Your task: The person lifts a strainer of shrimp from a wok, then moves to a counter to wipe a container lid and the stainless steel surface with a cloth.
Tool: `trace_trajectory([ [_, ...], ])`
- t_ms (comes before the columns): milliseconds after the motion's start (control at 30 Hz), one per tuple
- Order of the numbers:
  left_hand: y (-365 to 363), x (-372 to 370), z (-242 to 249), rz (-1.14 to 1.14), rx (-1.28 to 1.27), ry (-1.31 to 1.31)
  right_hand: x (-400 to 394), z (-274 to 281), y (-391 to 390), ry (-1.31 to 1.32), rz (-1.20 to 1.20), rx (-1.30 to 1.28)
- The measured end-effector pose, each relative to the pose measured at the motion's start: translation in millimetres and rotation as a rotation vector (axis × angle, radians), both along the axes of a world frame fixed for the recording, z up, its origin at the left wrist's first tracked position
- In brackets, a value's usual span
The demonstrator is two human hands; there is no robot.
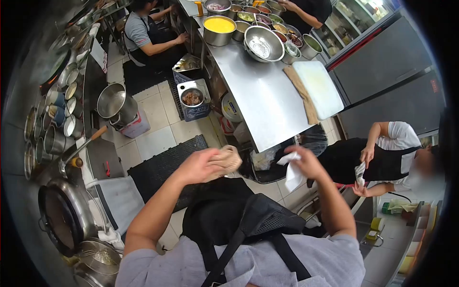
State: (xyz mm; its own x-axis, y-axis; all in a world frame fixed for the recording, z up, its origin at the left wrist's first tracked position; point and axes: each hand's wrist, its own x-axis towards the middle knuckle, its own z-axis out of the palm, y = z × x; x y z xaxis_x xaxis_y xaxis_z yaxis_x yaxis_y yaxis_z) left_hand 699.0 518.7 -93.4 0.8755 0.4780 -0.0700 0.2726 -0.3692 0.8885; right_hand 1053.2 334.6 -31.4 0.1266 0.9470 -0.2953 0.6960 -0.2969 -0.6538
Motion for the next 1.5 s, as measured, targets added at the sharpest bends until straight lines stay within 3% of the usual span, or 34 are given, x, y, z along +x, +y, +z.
trace_trajectory([
  [100,1.0,74.0,20.5,-0.303,0.042,-0.095,-8.4,69.2,87.6,0.003,0.236,0.170],
  [167,-19.5,123.1,49.1,-0.576,0.087,-0.046,-21.7,75.2,147.6,-0.065,0.478,0.337],
  [200,-33.8,139.2,59.1,-0.690,0.165,-0.207,-39.6,70.1,174.6,0.059,0.517,0.398],
  [267,-51.8,157.5,69.4,-0.758,0.074,-0.598,-75.3,24.0,222.3,0.169,0.619,0.430],
  [300,-51.0,157.8,81.7,-0.844,-0.060,-0.544,-96.2,-15.9,240.4,0.201,0.630,0.480],
  [367,-36.1,149.7,68.4,-0.905,-0.172,-0.540,-139.9,-85.8,259.7,0.400,0.544,0.337],
  [467,30.1,129.7,47.9,-1.012,-0.428,-0.448,-183.6,-243.2,242.0,0.524,0.312,0.318],
  [533,84.2,111.2,12.9,-0.672,-0.643,-0.510,-166.2,-298.2,219.9,0.528,0.236,0.034],
  [600,141.6,104.7,-53.7,-0.311,-0.783,-0.257,-139.6,-305.0,202.6,0.332,-0.033,-0.031],
  [633,161.9,112.1,-121.7,-0.049,-0.713,-0.191,-129.2,-324.8,192.9,0.278,-0.198,-0.101],
  [700,190.0,138.1,-259.9,0.269,-0.930,-0.066,-117.6,-345.4,174.9,0.232,-0.475,-0.217],
  [800,187.9,185.6,-365.3,0.568,-1.047,0.278,-126.3,-365.9,154.9,0.203,-0.674,-0.289],
  [867,171.1,217.3,-385.6,0.524,-1.130,0.130,-135.6,-368.2,145.9,0.271,-0.678,-0.341],
  [933,156.0,260.0,-386.9,0.613,-1.163,-0.193,-143.3,-371.0,134.8,0.278,-0.652,-0.386],
  [1000,146.1,291.8,-400.5,0.951,-0.976,-0.252,-145.8,-375.0,122.1,0.332,-0.665,-0.435],
  [1100,142.8,305.3,-414.7,1.029,-1.176,-0.446,-145.7,-376.2,109.7,0.331,-0.688,-0.476],
  [1333,163.8,249.2,-458.7,0.923,-1.131,-0.271,-134.9,-363.0,120.3,0.371,-0.686,-0.362],
  [1500,188.6,173.5,-439.3,0.842,-1.199,-0.232,-128.2,-346.7,144.8,0.386,-0.699,-0.213],
])
